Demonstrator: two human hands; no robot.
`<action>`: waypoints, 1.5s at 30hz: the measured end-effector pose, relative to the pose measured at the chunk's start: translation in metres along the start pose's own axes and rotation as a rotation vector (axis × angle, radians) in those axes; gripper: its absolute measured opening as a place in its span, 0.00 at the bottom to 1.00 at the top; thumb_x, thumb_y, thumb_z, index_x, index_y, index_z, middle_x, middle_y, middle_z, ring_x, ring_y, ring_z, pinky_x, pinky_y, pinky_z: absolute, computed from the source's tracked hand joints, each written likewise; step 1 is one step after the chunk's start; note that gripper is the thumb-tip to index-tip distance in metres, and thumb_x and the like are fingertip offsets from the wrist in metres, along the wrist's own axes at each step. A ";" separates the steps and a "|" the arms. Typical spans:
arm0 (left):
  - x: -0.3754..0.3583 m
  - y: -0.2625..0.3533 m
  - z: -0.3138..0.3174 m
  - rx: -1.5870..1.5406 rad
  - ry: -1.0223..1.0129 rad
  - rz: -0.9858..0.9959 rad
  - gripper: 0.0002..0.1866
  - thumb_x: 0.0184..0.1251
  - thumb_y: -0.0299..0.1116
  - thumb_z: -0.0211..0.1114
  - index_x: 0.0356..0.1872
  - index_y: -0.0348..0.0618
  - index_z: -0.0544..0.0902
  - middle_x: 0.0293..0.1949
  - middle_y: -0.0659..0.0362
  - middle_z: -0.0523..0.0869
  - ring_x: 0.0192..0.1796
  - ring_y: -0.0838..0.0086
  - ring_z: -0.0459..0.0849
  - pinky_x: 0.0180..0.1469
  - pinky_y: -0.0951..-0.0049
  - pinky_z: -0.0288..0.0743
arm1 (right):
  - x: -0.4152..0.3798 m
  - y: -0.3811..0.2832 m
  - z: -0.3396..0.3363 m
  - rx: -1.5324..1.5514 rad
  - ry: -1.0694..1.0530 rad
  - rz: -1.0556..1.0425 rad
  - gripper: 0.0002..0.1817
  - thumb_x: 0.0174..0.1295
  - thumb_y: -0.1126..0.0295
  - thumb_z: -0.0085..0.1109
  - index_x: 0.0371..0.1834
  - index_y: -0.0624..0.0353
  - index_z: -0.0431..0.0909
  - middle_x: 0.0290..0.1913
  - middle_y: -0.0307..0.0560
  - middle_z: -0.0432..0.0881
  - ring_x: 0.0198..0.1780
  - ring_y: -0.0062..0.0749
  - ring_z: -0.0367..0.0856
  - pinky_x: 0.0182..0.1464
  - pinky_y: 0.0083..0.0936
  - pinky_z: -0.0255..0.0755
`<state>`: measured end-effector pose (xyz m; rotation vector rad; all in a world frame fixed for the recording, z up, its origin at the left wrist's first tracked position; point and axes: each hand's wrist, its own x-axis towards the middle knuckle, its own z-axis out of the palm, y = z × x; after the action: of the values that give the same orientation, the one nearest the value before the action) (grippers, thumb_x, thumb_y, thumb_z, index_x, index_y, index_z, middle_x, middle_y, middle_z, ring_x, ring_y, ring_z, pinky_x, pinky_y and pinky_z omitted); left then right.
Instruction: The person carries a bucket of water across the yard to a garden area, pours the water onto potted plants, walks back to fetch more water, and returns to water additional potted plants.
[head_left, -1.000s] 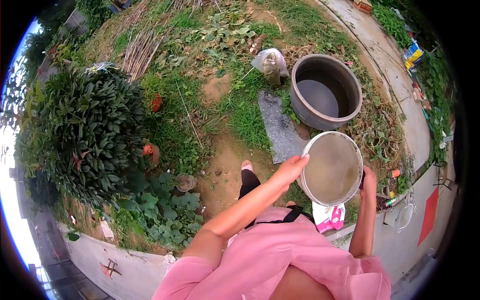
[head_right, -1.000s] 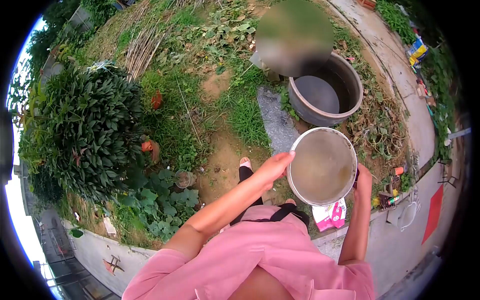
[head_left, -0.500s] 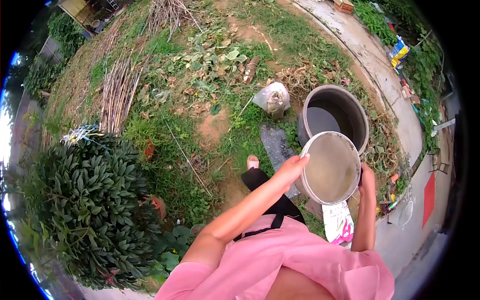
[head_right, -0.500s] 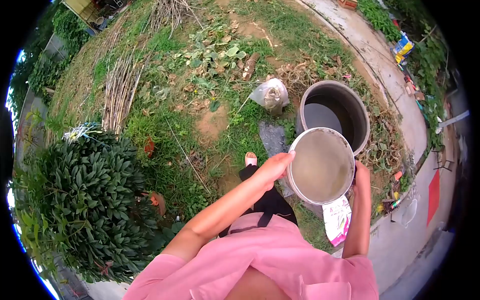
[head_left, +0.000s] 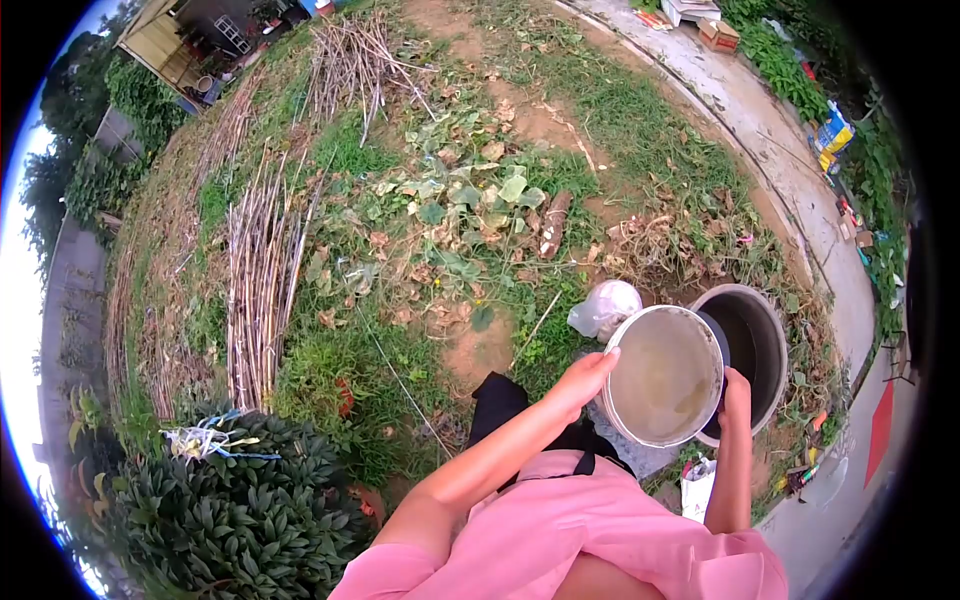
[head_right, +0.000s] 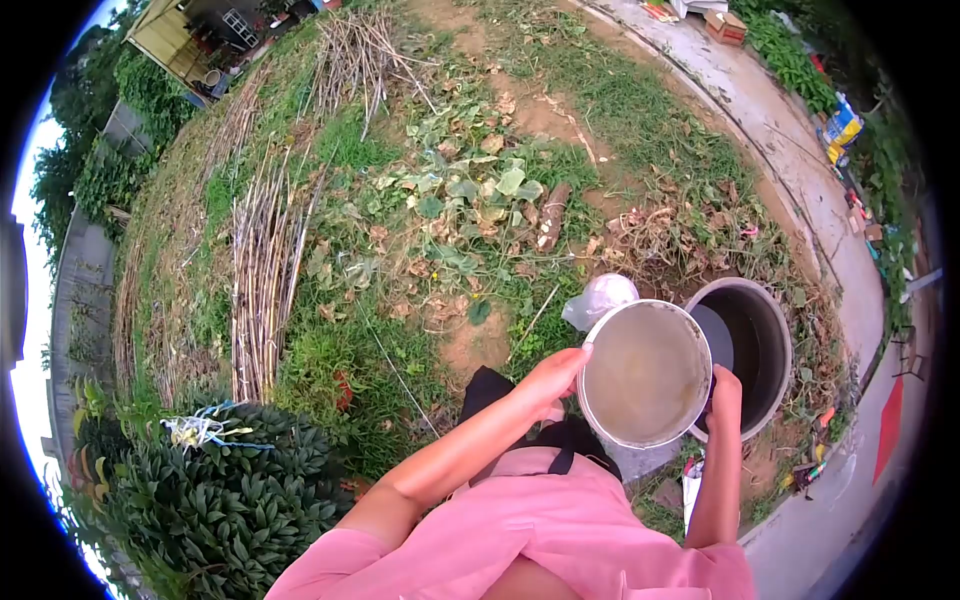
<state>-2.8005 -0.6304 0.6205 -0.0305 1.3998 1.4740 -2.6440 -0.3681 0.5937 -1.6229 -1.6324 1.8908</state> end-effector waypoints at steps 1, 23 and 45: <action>0.014 0.022 -0.016 -0.021 -0.022 -0.015 0.25 0.63 0.58 0.46 0.46 0.50 0.75 0.35 0.66 0.80 0.34 0.81 0.73 0.42 0.73 0.61 | 0.008 -0.013 0.026 0.053 0.062 -0.017 0.12 0.55 0.64 0.44 0.18 0.53 0.72 0.14 0.33 0.69 0.12 0.18 0.62 0.12 0.19 0.52; 0.346 0.472 -0.255 0.152 -0.364 -0.038 0.24 0.63 0.56 0.45 0.36 0.46 0.78 0.27 0.66 0.78 0.27 0.82 0.69 0.30 0.78 0.59 | 0.278 -0.331 0.344 0.227 0.203 -0.018 0.13 0.57 0.67 0.46 0.32 0.66 0.76 0.32 0.45 0.79 0.33 0.30 0.77 0.36 0.26 0.71; 0.837 0.945 -0.424 0.087 -0.233 -0.132 0.27 0.63 0.57 0.47 0.51 0.46 0.71 0.39 0.63 0.78 0.41 0.79 0.73 0.45 0.74 0.64 | 0.770 -0.757 0.679 0.238 0.205 -0.003 0.11 0.56 0.68 0.46 0.25 0.63 0.76 0.24 0.40 0.75 0.24 0.24 0.71 0.28 0.23 0.65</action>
<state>-4.0554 -0.1850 0.6279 0.0997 1.2469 1.2637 -3.8476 0.0536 0.5963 -1.6495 -1.2762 1.7718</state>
